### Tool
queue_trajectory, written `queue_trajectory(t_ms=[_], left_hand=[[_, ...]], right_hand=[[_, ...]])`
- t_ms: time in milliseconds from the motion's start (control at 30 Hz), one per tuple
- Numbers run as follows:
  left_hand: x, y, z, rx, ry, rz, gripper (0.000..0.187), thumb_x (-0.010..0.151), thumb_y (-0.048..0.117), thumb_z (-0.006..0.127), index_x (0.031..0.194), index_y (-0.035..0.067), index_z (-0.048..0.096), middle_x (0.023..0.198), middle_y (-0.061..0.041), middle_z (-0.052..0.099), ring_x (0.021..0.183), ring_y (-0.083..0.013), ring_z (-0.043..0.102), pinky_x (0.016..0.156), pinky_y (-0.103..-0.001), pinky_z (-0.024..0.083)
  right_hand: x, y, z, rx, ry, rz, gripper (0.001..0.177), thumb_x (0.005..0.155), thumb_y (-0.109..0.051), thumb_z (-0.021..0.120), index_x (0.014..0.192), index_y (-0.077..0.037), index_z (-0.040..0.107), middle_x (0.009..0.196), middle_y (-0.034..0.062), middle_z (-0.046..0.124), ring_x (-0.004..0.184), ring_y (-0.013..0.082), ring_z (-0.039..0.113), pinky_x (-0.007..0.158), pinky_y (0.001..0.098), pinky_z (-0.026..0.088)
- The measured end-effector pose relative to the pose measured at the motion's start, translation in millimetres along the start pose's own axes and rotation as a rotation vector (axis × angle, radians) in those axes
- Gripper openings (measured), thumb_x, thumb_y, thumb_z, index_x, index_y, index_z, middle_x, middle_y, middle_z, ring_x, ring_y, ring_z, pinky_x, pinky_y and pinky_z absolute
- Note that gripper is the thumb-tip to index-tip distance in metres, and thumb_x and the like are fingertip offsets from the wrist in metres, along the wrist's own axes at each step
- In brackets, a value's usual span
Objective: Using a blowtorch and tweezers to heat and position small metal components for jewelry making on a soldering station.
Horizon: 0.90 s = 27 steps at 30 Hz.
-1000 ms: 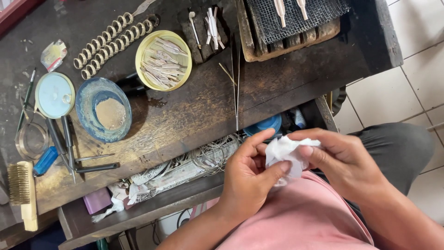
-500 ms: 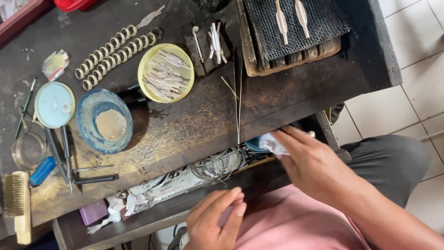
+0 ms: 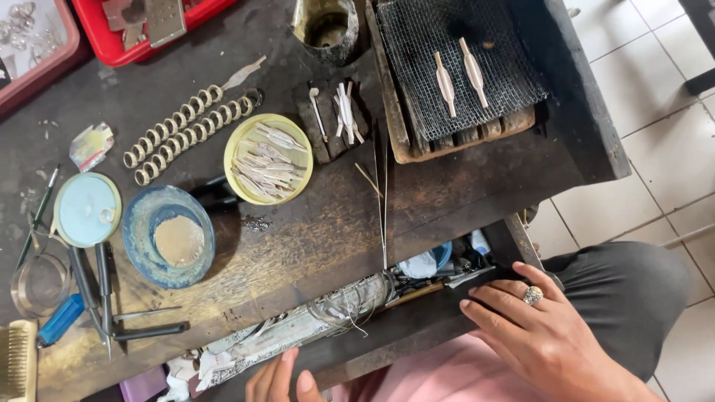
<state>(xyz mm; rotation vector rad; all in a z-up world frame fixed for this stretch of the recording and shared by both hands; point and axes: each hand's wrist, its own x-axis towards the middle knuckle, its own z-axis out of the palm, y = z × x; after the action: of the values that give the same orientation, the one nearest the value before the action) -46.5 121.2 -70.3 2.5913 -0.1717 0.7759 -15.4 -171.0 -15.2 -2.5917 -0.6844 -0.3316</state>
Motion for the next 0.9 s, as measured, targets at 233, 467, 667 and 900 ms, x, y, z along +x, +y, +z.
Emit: queue_trajectory(t_ms=[233, 467, 667, 900], left_hand=[[-38, -60, 9, 0.001, -0.145, 0.108, 0.038, 0.086, 0.032, 0.035, 0.104, 0.001, 0.049, 0.084, -0.007, 0.063, 0.062, -0.0203, 0.059, 0.060, -0.033, 0.049], [-20, -24, 6, -0.071, -0.079, -0.135, 0.030, 0.084, 0.033, 0.040, 0.093, 0.009, 0.057, 0.081, -0.003, 0.061, 0.076, -0.0199, 0.057, 0.070, -0.029, 0.048], [48, 8, 12, -0.099, 0.164, -0.047, 0.037, 0.088, 0.028, 0.034, 0.070, 0.003, 0.055, 0.060, -0.008, 0.054, 0.051, -0.0213, 0.051, 0.050, -0.030, 0.044], [70, 8, 17, -0.157, 0.207, 0.019, 0.039, 0.088, 0.026, 0.036, 0.067, -0.001, 0.055, 0.057, -0.008, 0.053, 0.048, -0.0212, 0.052, 0.047, -0.030, 0.042]], right_hand=[[8, 6, 6, 0.004, 0.072, -0.095, 0.015, 0.078, -0.020, 0.061, 0.088, -0.009, 0.058, 0.087, 0.0040, 0.062, 0.077, 0.0149, 0.061, 0.073, 0.0306, 0.039], [11, 14, 19, -0.008, 0.133, -0.115, 0.015, 0.076, -0.017, 0.060, 0.088, -0.008, 0.060, 0.088, 0.0043, 0.063, 0.076, 0.0148, 0.061, 0.072, 0.0311, 0.039], [23, 22, 25, -0.027, 0.130, -0.134, 0.019, 0.077, -0.017, 0.061, 0.093, -0.008, 0.058, 0.087, 0.0029, 0.061, 0.073, 0.0153, 0.058, 0.078, 0.0334, 0.037], [34, 27, 25, -0.026, 0.096, -0.127, 0.020, 0.079, -0.019, 0.060, 0.096, -0.009, 0.058, 0.092, 0.0018, 0.060, 0.077, 0.0147, 0.056, 0.076, 0.0364, 0.036]])
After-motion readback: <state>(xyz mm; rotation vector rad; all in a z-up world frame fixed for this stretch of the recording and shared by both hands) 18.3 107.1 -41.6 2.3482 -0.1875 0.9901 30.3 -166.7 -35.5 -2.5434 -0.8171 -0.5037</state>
